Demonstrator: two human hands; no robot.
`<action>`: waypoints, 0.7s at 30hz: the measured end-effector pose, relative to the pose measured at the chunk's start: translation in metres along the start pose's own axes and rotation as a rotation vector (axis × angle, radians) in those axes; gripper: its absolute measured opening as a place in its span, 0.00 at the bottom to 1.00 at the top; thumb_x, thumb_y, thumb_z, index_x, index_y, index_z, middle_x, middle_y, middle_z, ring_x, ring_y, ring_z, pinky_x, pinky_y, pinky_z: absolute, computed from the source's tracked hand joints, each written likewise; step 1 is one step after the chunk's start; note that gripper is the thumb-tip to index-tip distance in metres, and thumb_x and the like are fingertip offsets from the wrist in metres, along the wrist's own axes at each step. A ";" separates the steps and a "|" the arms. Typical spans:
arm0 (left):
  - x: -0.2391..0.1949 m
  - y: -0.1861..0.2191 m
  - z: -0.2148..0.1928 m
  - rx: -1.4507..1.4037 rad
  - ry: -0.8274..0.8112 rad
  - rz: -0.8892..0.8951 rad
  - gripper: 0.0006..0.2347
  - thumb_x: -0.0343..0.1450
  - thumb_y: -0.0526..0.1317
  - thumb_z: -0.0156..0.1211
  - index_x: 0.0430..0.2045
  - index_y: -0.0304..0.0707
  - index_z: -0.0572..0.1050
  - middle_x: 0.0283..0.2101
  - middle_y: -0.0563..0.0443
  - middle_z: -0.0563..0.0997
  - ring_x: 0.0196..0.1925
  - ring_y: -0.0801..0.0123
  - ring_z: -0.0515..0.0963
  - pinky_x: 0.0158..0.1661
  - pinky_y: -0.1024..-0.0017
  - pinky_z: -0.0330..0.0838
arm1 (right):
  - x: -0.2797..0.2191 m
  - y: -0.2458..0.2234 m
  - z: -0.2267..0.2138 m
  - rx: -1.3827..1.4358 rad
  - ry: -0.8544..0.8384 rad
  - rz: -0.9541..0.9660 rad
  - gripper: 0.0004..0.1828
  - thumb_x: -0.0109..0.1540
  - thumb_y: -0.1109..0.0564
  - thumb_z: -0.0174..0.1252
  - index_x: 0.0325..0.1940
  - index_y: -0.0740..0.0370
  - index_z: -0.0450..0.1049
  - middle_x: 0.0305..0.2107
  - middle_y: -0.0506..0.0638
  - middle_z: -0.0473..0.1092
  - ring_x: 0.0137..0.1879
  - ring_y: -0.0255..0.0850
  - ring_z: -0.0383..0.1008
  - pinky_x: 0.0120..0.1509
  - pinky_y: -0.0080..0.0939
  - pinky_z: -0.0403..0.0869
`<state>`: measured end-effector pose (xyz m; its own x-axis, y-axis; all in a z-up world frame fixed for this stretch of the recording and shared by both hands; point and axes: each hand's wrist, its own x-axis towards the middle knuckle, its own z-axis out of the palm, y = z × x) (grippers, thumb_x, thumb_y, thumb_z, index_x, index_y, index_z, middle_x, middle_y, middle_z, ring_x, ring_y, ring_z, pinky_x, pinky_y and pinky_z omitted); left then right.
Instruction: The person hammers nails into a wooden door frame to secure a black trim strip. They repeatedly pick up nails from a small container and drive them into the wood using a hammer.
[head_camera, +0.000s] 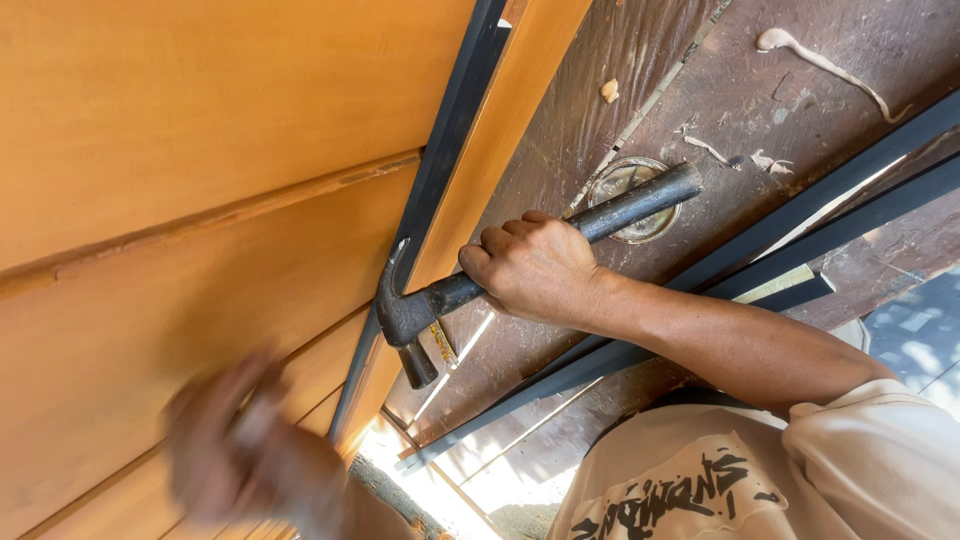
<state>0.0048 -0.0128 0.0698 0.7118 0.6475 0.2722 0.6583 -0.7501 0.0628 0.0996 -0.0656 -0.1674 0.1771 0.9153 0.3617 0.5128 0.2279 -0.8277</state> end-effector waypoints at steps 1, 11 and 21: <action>-0.014 -0.005 -0.007 -0.128 0.118 -0.034 0.09 0.79 0.42 0.64 0.41 0.33 0.78 0.39 0.45 0.81 0.37 0.64 0.81 0.38 0.71 0.75 | 0.000 0.000 0.001 0.005 0.007 -0.002 0.11 0.52 0.51 0.66 0.28 0.58 0.72 0.19 0.48 0.69 0.27 0.45 0.76 0.33 0.46 0.75; -0.088 -0.071 0.067 -0.256 0.122 -0.097 0.12 0.79 0.49 0.52 0.42 0.39 0.72 0.42 0.50 0.75 0.46 0.64 0.75 0.45 0.66 0.66 | 0.012 -0.004 -0.024 -0.082 0.030 0.006 0.08 0.54 0.52 0.62 0.27 0.56 0.71 0.20 0.48 0.68 0.27 0.44 0.75 0.32 0.46 0.74; -0.079 -0.060 0.004 -0.498 0.598 0.220 0.16 0.73 0.53 0.56 0.33 0.38 0.68 0.35 0.51 0.69 0.37 0.66 0.68 0.36 0.67 0.67 | -0.021 -0.013 0.000 -0.047 0.064 -0.150 0.08 0.50 0.52 0.60 0.26 0.55 0.70 0.18 0.45 0.66 0.25 0.42 0.72 0.31 0.44 0.71</action>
<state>-0.0902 -0.0183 0.0403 0.4682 0.4020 0.7869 0.2314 -0.9152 0.3298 0.0892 -0.0876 -0.1643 0.1476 0.8489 0.5076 0.5758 0.3435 -0.7419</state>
